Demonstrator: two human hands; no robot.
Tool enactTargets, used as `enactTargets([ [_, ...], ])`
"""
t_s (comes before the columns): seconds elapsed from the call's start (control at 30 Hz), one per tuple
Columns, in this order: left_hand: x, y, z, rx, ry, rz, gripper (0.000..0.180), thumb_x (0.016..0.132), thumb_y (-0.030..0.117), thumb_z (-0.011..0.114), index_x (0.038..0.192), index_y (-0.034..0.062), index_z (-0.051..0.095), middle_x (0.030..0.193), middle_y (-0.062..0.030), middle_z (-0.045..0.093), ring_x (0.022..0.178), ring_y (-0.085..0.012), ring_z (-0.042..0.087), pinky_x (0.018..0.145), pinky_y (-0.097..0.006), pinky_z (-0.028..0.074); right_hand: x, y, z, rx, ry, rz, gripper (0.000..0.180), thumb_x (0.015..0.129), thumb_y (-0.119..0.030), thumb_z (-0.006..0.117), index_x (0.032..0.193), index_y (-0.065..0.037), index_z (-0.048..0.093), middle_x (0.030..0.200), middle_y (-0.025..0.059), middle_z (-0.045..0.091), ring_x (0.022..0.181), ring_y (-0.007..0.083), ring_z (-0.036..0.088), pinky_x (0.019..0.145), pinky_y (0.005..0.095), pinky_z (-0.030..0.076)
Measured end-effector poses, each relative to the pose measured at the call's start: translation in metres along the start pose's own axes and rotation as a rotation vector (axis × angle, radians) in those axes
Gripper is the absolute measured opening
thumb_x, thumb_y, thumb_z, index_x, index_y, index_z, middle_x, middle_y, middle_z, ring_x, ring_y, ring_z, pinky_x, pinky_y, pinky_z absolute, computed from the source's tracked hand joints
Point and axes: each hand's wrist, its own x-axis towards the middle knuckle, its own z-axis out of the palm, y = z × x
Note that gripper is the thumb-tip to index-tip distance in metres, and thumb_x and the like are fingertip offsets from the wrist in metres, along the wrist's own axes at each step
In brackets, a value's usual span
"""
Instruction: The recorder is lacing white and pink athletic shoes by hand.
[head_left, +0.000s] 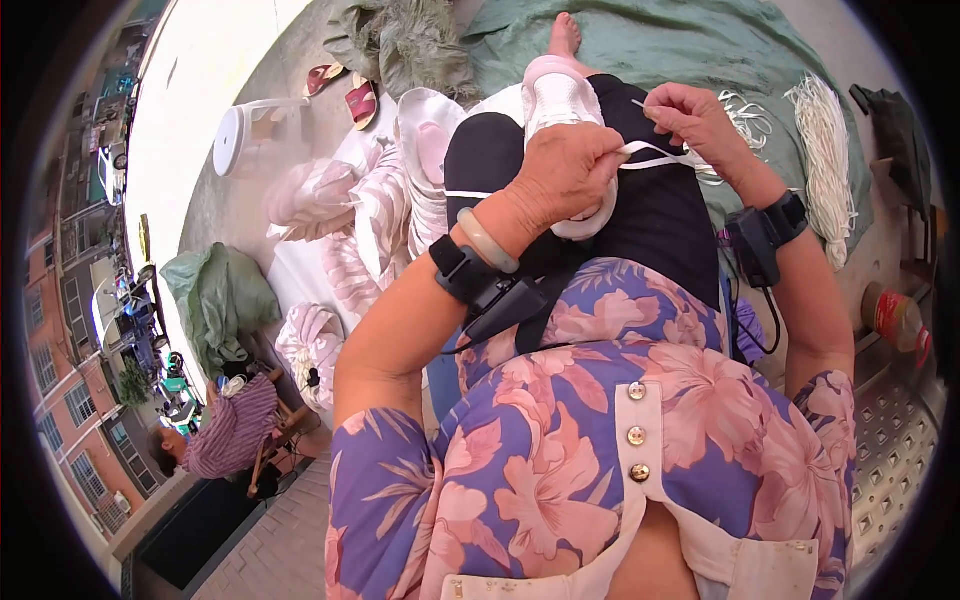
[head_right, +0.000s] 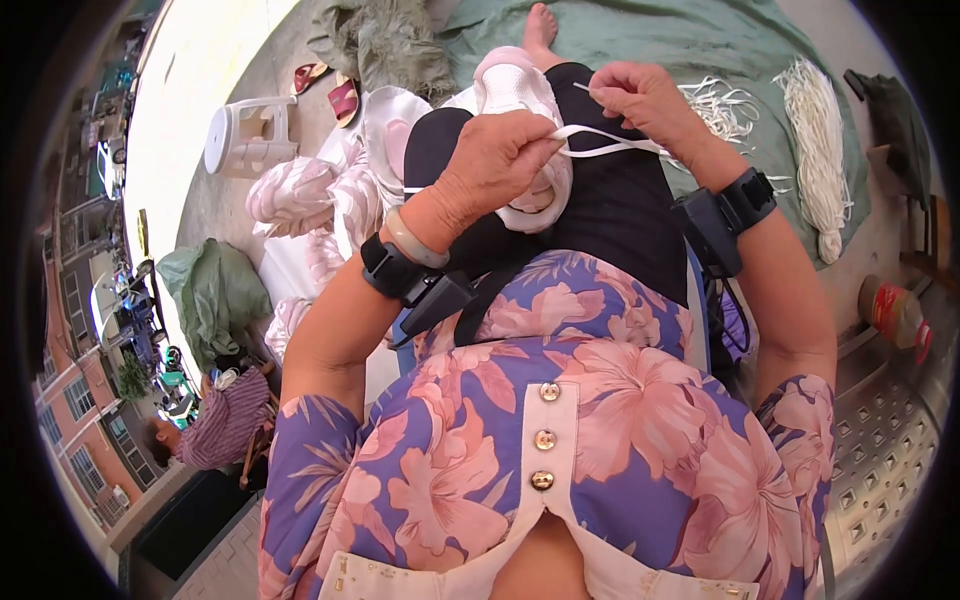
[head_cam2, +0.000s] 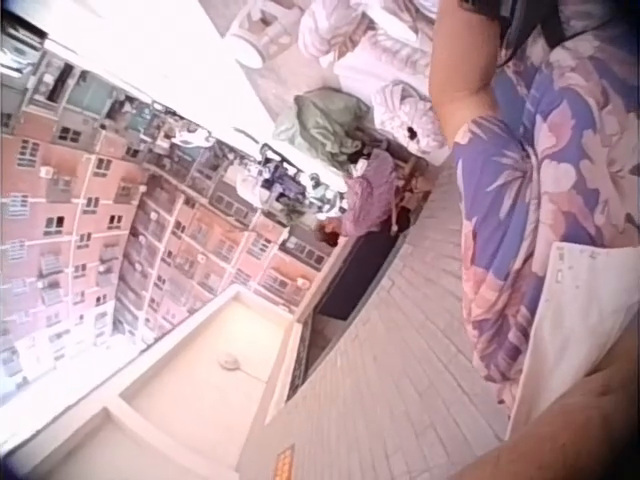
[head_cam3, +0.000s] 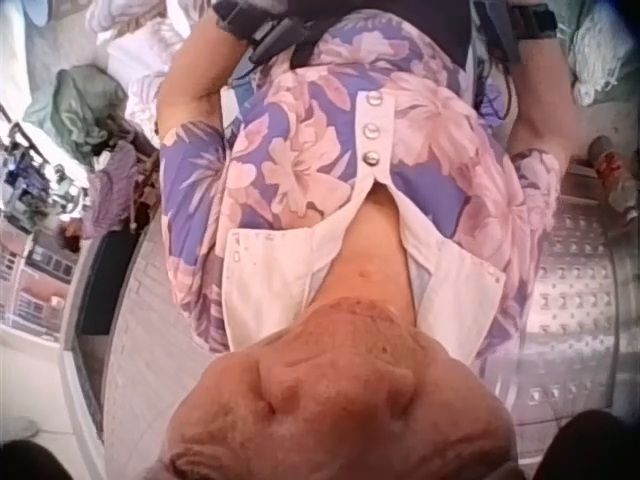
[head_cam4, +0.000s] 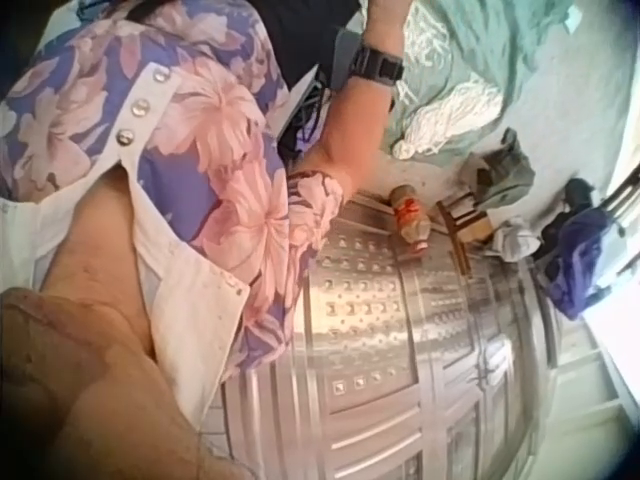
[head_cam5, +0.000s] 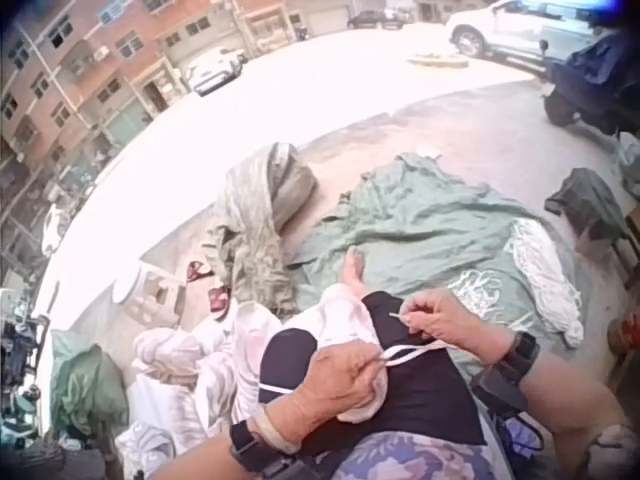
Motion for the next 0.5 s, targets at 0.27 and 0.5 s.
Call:
enactTargets([
  [0.27,0.002,-0.018,-0.038,-0.343,-0.01,-0.346,0.019,0.085,0.017,0.059,0.086,-0.001,0.064,0.065,0.0026,0.056,0.059,-0.0041,0.049,0.054,-0.019,0.042,0.011,0.017,0.064,-0.406,0.023,-0.367,0.014,0.074,-0.017,0.055,0.082,-0.007,0.062,0.072,0.0109,0.06,0.068,0.0296,0.058,0.061,0.0339,0.045],
  [0.5,0.003,-0.027,-0.032,-0.341,0.018,-0.384,0.019,0.085,0.018,0.059,0.087,0.0007,0.065,0.064,0.0023,0.056,0.06,-0.004,0.05,0.056,-0.019,0.042,0.007,0.017,0.071,-0.554,0.056,-0.464,0.017,0.075,-0.018,0.055,0.087,-0.008,0.062,0.08,0.012,0.061,0.074,0.029,0.059,0.064,0.0363,0.045],
])
